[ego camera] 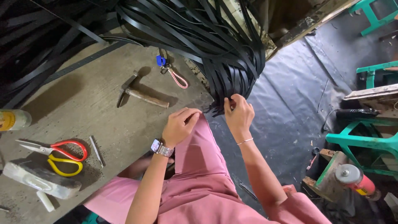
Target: The person hammers small metal rivets into a black leather strap using a hammer and a metal punch. They repeatedly position the strap, insert the rivet, and strike it to secure it in place.
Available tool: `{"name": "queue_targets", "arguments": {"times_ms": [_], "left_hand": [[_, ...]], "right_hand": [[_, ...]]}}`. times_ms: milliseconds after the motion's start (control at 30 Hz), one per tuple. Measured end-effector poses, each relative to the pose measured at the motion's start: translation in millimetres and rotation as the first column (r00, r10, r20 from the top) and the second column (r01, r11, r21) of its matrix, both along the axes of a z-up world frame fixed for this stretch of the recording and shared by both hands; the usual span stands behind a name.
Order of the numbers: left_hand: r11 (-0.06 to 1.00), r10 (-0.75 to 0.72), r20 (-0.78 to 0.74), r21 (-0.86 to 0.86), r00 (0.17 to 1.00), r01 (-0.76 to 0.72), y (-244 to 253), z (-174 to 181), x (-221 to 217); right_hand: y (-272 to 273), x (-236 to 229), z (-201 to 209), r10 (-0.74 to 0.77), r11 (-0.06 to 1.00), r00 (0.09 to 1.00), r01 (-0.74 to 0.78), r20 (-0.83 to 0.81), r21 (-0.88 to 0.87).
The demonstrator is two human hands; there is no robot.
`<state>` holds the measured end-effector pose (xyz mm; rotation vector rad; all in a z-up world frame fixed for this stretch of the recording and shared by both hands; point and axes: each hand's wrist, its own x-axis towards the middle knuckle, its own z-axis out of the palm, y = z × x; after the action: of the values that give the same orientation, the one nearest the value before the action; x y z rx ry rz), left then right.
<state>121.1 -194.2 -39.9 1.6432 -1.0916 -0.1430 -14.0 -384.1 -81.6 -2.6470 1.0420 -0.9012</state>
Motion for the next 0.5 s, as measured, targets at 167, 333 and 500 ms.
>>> {"name": "queue_targets", "arguments": {"times_ms": [167,333,500], "left_hand": [[1.0,0.022,-0.049,0.002,0.999,-0.022,0,5,-4],[0.999,0.009,-0.229,0.043,0.973,0.001,14,35,-23],[0.95,0.102,-0.492,0.306,0.865,0.062,48,65,-53]], "right_hand": [[11,-7,16,0.069,0.822,0.983,-0.154,0.171,0.548],[59,-2,41,-0.03,0.336,0.845,-0.494,0.534,0.802],[88,-7,10,0.067,0.168,0.877,-0.481,0.477,0.861]]}}
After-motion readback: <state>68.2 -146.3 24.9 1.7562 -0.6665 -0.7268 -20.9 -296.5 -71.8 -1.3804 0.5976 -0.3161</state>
